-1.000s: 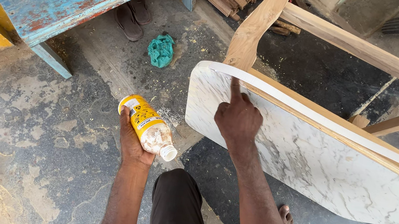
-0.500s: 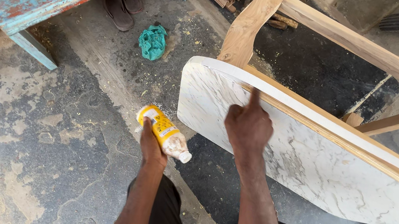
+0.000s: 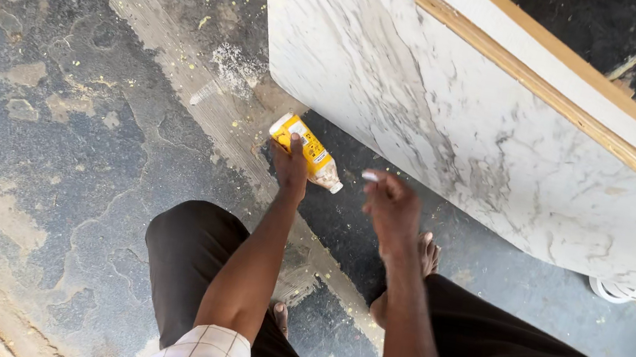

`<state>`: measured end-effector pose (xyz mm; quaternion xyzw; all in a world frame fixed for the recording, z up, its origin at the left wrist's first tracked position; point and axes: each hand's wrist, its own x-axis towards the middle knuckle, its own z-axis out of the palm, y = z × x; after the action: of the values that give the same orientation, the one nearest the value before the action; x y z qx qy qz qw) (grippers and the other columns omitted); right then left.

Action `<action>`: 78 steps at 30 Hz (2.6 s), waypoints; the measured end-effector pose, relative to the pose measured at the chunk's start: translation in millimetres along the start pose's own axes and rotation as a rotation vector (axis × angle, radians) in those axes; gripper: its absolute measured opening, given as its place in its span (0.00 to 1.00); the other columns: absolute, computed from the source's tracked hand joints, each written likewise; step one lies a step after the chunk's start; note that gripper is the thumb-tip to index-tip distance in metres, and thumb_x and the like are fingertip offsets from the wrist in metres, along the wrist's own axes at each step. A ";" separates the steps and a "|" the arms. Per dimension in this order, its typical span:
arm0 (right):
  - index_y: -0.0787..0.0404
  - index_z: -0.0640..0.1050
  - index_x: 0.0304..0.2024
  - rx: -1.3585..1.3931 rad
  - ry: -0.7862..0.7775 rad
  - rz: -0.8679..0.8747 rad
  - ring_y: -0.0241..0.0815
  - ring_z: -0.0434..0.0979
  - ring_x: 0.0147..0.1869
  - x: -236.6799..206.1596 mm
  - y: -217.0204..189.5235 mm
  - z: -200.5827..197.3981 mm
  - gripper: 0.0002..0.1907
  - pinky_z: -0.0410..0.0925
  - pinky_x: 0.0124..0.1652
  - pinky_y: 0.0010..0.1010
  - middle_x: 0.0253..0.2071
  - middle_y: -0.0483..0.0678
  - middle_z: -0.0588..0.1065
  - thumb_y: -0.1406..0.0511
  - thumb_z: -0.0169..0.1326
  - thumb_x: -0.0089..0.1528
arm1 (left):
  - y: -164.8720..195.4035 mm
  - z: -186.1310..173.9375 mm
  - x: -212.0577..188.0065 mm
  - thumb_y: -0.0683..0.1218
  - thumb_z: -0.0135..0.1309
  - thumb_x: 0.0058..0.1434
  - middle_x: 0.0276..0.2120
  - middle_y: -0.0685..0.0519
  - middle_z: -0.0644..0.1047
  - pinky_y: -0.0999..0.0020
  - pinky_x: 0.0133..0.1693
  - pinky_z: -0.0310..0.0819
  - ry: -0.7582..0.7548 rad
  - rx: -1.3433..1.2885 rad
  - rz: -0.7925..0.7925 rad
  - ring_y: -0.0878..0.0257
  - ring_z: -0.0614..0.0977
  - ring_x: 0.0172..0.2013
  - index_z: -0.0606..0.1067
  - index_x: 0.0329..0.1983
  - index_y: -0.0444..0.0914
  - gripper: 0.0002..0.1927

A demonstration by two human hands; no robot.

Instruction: The person sits on the floor with a wooden tabletop on their lap and applies white edge banding tape to its curved edge. They press the tape along the edge, apply glue from a yellow bottle onto the exposed wood edge using a small stick, and continue pressing and aligning the banding around the curve.

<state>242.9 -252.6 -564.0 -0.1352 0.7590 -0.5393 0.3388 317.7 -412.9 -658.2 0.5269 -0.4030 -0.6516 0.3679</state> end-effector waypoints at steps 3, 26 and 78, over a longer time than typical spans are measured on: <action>0.56 0.79 0.61 -0.069 0.047 0.236 0.34 0.73 0.33 1.6 87.6 10.1 0.26 0.69 0.33 0.29 0.35 0.47 0.75 0.72 0.51 0.59 | 1.5 1.0 10.1 0.56 0.47 0.76 0.59 0.38 0.72 0.47 0.61 0.64 0.095 0.526 0.077 0.41 0.74 0.58 0.61 0.69 0.31 0.29; 0.49 0.65 0.71 -1.109 -0.518 -0.185 0.60 0.80 0.50 49.1 154.6 56.7 0.40 0.72 0.50 0.53 0.51 0.57 0.77 0.66 0.51 0.54 | -31.0 -18.2 38.7 0.60 0.56 0.64 0.60 0.33 0.70 0.51 0.56 0.73 -0.052 0.780 -0.094 0.41 0.76 0.58 0.47 0.75 0.28 0.50; 0.52 0.72 0.65 -1.132 0.140 -0.931 0.70 0.46 0.75 79.1 -279.8 65.7 0.31 0.38 0.63 0.73 0.70 0.64 0.57 0.59 0.50 0.58 | 479.5 180.4 -39.9 0.40 0.69 0.50 0.38 0.47 0.82 0.61 0.31 0.82 -0.484 0.857 2.113 0.57 0.86 0.38 0.73 0.55 0.35 0.29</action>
<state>183.4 -452.4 -350.8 -0.5629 0.8052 -0.1601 -0.0961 173.5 -546.0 -183.3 -0.1279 -0.8882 0.0854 0.4329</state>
